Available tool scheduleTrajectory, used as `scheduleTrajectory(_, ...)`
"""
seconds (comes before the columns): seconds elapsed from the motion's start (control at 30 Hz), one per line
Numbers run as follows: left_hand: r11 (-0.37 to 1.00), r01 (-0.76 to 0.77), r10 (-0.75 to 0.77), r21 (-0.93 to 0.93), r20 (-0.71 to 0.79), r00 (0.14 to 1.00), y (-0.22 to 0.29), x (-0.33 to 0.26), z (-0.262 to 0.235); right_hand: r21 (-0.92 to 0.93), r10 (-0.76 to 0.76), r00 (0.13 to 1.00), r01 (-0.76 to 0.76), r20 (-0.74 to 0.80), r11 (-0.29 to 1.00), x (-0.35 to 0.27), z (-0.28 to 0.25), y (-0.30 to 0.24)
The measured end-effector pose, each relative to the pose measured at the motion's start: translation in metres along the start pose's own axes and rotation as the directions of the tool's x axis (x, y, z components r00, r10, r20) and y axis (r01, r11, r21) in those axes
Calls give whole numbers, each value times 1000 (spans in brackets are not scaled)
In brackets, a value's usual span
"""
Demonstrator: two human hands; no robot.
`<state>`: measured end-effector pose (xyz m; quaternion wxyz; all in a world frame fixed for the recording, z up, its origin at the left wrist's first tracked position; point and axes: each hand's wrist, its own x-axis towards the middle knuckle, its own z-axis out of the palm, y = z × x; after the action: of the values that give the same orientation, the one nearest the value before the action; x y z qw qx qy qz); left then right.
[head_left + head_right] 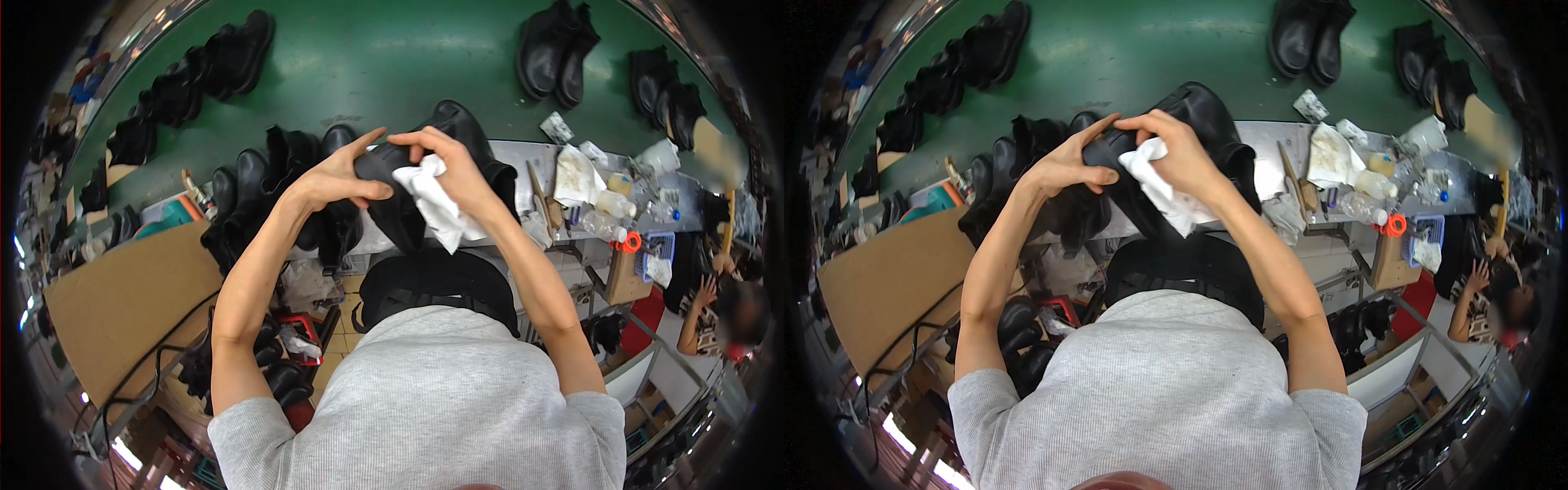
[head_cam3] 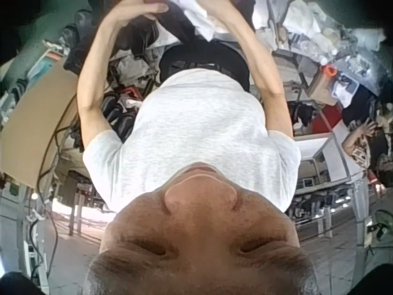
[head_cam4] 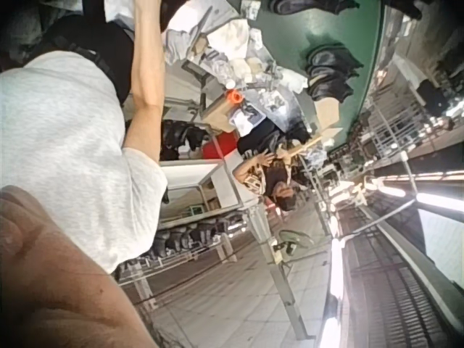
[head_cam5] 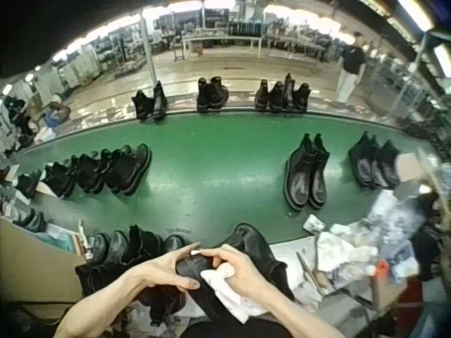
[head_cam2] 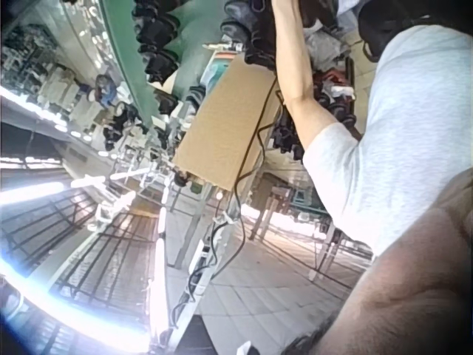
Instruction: The person cleans black boots by wiping their surfaces and soles with a cloth, receives boots across the conveyor belt, and arranges the boots on the table.
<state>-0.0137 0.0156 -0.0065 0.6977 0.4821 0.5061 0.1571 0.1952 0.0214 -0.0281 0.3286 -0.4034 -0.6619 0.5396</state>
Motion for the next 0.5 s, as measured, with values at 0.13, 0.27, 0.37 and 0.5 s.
scheduleTrajectory(0.13,995,64,-73,-82,-105,992,4,-8,7,109,-22,999,17,46,994,4,1,18)
scheduleTrajectory(0.27,995,-81,74,-60,-114,991,5,-25,24,-108,58,974,-83,-219,991,-25,-31,-36)
scheduleTrajectory(0.37,991,-133,133,16,-187,973,8,-33,39,-246,139,848,-299,-512,922,-57,-96,-34)
scheduleTrajectory(0.5,996,-76,64,-40,-244,968,24,-24,57,-659,283,811,-582,-511,476,-79,-138,71)
